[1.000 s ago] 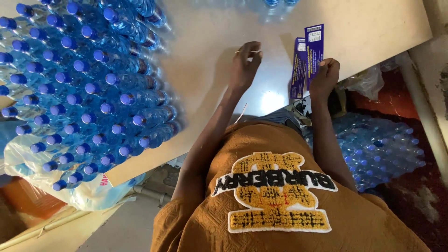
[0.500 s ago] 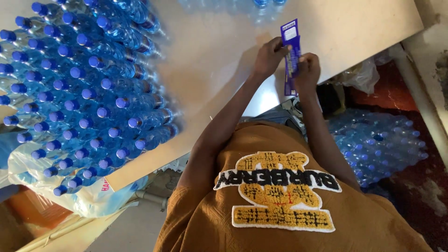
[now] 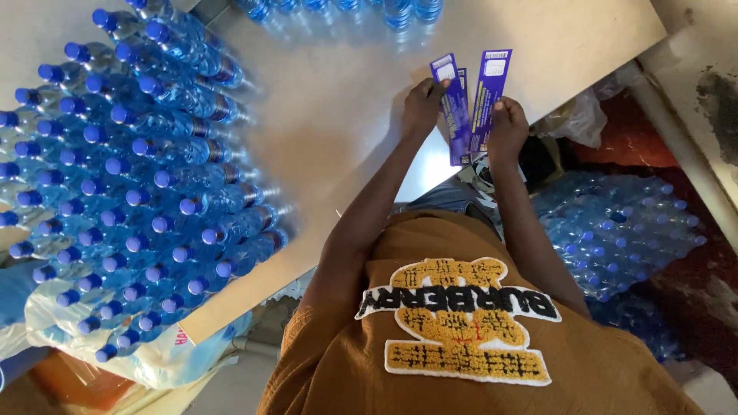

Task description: Manually applying plastic labels to water bottles at a production station.

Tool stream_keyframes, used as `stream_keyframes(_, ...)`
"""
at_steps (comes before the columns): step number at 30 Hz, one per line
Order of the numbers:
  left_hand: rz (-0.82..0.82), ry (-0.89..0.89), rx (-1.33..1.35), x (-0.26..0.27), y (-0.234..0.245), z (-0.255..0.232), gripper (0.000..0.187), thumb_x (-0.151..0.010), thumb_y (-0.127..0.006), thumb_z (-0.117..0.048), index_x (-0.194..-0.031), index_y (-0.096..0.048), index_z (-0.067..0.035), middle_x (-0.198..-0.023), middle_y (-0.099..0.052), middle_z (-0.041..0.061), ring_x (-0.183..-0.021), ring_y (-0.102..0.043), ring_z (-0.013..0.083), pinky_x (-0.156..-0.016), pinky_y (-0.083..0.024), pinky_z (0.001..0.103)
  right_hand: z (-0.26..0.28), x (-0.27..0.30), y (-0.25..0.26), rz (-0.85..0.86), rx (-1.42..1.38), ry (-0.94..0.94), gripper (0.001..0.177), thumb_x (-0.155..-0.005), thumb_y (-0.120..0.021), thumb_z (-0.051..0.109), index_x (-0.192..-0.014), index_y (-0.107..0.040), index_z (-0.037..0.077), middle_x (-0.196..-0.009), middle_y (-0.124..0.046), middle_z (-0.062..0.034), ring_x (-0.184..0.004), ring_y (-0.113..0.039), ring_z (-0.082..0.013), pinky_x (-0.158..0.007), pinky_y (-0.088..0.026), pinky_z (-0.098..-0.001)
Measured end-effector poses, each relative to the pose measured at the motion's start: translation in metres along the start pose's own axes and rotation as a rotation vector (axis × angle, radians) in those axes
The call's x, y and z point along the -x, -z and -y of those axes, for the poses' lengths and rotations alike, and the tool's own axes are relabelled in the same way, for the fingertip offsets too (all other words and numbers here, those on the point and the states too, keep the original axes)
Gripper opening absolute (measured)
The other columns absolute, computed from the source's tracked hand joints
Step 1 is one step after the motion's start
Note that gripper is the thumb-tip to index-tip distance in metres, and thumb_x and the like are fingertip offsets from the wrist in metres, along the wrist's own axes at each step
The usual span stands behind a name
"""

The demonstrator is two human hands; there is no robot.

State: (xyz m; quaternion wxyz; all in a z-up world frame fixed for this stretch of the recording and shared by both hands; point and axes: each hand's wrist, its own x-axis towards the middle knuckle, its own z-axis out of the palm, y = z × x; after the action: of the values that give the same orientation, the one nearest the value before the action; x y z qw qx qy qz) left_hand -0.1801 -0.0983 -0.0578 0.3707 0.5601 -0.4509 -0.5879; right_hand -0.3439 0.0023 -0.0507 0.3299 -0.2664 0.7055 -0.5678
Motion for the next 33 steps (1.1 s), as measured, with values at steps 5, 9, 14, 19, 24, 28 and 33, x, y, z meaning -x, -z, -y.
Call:
stream_keyframes(5, 0.04, -0.129, -0.494, -0.005, 0.006, -0.022, 0.058, -0.11, -0.056, -0.038, -0.16, -0.056, -0.009, -0.16, -0.06, 0.024, -0.145, -0.058, 0.0468, -0.112, -0.053, 0.061, 0.078, 0.026, 0.004, 0.213, 0.094, -0.255, 0.026, -0.119, -0.051, 0.03, -0.116, -0.074, 0.018, -0.091, -0.07, -0.0007, -0.079, -0.064, -0.015, -0.069, -0.05, -0.0308)
stream_keyframes(9, 0.373, -0.042, 0.15, 0.039, 0.025, -0.09, 0.065, -0.101, -0.063, -0.061, -0.142, -0.077, -0.014, -0.126, -0.078, 0.003, -0.107, -0.07, 0.017, -0.09, -0.056, 0.034, 0.129, 0.059, -0.01, 0.389, -0.052, -0.498, 0.021, -0.114, -0.054, 0.02, -0.121, -0.073, 0.014, -0.099, -0.076, -0.0065, -0.085, -0.073, -0.0195, -0.079, -0.057, -0.0339)
stream_keyframes(14, 0.052, -0.25, 0.239, 0.073, 0.062, -0.118, 0.025, -0.103, -0.076, -0.028, -0.119, -0.08, -0.009, -0.101, -0.082, 0.004, -0.086, -0.073, 0.0135, -0.073, -0.06, 0.032, 0.143, 0.067, -0.032, 0.524, -0.074, 0.084, 0.068, -0.108, -0.056, 0.068, -0.134, -0.07, 0.007, -0.133, -0.072, -0.012, -0.116, -0.074, -0.0261, -0.096, -0.063, -0.039)
stream_keyframes(19, -0.094, -0.389, 0.307, 0.123, 0.105, -0.142, 0.02, -0.102, -0.079, -0.021, -0.115, -0.067, -0.012, -0.1, -0.072, 0.001, -0.088, -0.068, 0.012, -0.073, -0.057, 0.028, 0.187, 0.081, -0.054, 0.621, -0.128, 0.084, 0.017, -0.104, -0.078, 0.028, -0.111, -0.073, 0.013, -0.099, -0.07, -0.0003, -0.093, -0.067, -0.0146, -0.085, -0.055, -0.0324)
stream_keyframes(24, -0.24, -0.461, 0.243, 0.172, 0.144, -0.147, 0.03, -0.104, -0.079, -0.038, -0.119, -0.07, -0.013, -0.11, -0.073, -0.001, -0.1, -0.068, 0.0117, -0.084, -0.055, 0.027, 0.195, 0.114, -0.09, 0.782, -0.103, 0.127, 0.011, -0.102, -0.072, 0.023, -0.097, -0.069, 0.014, -0.085, -0.067, -0.002, -0.082, -0.062, -0.0136, -0.081, -0.05, -0.0305)
stream_keyframes(28, -0.209, -0.485, 0.322, 0.227, 0.166, -0.157, 0.042, -0.102, -0.08, -0.042, -0.13, -0.07, -0.014, -0.115, -0.076, 0.002, -0.11, -0.073, 0.0147, -0.095, -0.062, 0.031, 0.193, 0.16, -0.113, 1.041, -0.191, 0.118, 0.009, -0.11, -0.065, 0.014, -0.101, -0.066, 0.015, -0.088, -0.06, 0.0039, -0.083, -0.054, -0.0096, -0.079, -0.049, -0.028)
stream_keyframes(33, -0.608, -0.434, 0.408, 0.272, 0.207, -0.108, 0.025, -0.102, -0.077, -0.038, -0.104, -0.065, -0.016, -0.089, -0.054, -0.007, -0.079, -0.05, 0.0062, -0.067, -0.038, 0.023, 0.193, 0.212, -0.13, 1.156, -0.321, -0.079, 0.007, -0.105, -0.061, 0.016, -0.098, -0.058, 0.016, -0.081, -0.055, 0.0028, -0.073, -0.051, -0.0113, -0.07, -0.044, -0.0307)
